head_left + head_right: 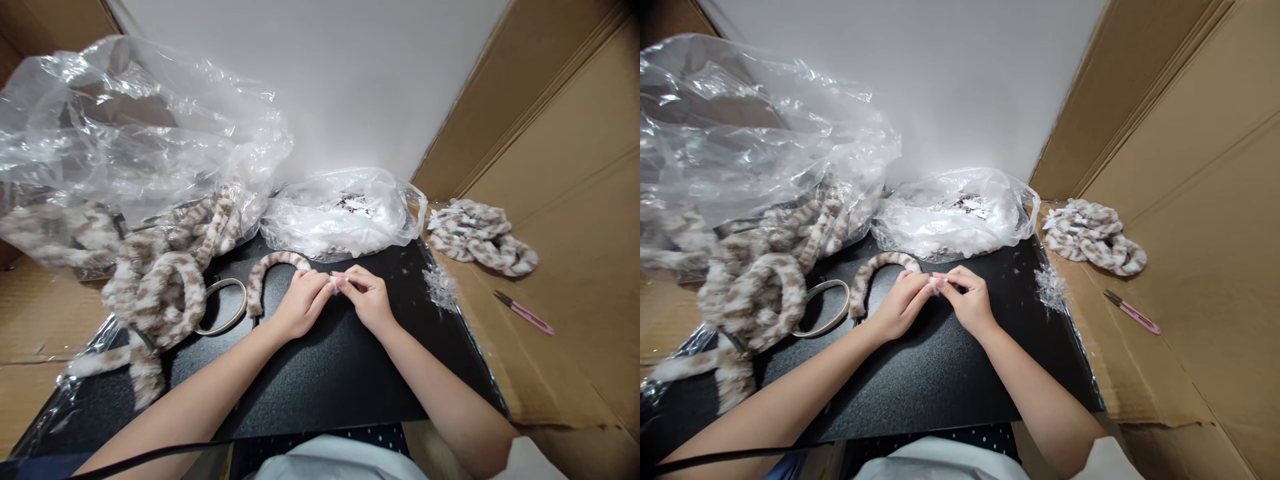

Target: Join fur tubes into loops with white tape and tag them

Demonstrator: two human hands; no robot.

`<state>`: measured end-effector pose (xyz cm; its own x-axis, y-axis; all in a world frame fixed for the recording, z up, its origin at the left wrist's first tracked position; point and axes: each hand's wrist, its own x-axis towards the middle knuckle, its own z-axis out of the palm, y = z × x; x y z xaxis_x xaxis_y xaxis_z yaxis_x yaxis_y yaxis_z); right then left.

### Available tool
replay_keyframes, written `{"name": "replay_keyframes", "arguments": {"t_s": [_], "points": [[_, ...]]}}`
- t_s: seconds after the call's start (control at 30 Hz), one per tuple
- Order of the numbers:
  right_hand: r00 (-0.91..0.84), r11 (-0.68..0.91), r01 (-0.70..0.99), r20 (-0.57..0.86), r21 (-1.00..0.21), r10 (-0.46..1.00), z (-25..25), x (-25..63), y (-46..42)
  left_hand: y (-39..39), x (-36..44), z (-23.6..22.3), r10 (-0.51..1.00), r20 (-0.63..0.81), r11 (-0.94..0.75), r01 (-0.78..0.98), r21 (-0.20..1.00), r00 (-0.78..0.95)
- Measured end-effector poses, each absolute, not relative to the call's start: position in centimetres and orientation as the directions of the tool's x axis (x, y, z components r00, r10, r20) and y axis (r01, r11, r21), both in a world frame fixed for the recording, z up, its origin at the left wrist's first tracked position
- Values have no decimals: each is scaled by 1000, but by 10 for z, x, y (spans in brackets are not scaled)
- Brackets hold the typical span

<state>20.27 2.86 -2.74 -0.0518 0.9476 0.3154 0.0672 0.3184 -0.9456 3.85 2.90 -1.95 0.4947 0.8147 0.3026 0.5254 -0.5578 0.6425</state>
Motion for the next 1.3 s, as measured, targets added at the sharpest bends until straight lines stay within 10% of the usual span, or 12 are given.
{"name": "replay_keyframes", "arguments": {"t_s": [0.17, 0.6, 0.83, 0.97, 1.1, 1.3], "points": [[134, 271, -98, 258, -957, 957, -24, 213, 35, 33, 38, -21, 815, 304, -569, 586, 577, 493], [-66, 128, -38, 130, -991, 989, -20, 213, 31, 26, 40, -17, 808, 302, -588, 650, 481, 506], [17, 125, -142, 124, -982, 992, -30, 216, 35, 26, 39, -18, 839, 356, -543, 588, 600, 412], [-206, 329, 265, 280, -906, 938, -36, 201, 22, 29, 34, -17, 882, 450, -446, 562, 697, 143], [-581, 555, 670, 117, -494, 805, -32, 185, 9, 34, 29, -19, 898, 439, -374, 554, 744, 18], [-486, 461, 836, -10, -298, 874, -30, 216, 13, 35, 28, -25, 922, 383, -344, 551, 760, 47]]}}
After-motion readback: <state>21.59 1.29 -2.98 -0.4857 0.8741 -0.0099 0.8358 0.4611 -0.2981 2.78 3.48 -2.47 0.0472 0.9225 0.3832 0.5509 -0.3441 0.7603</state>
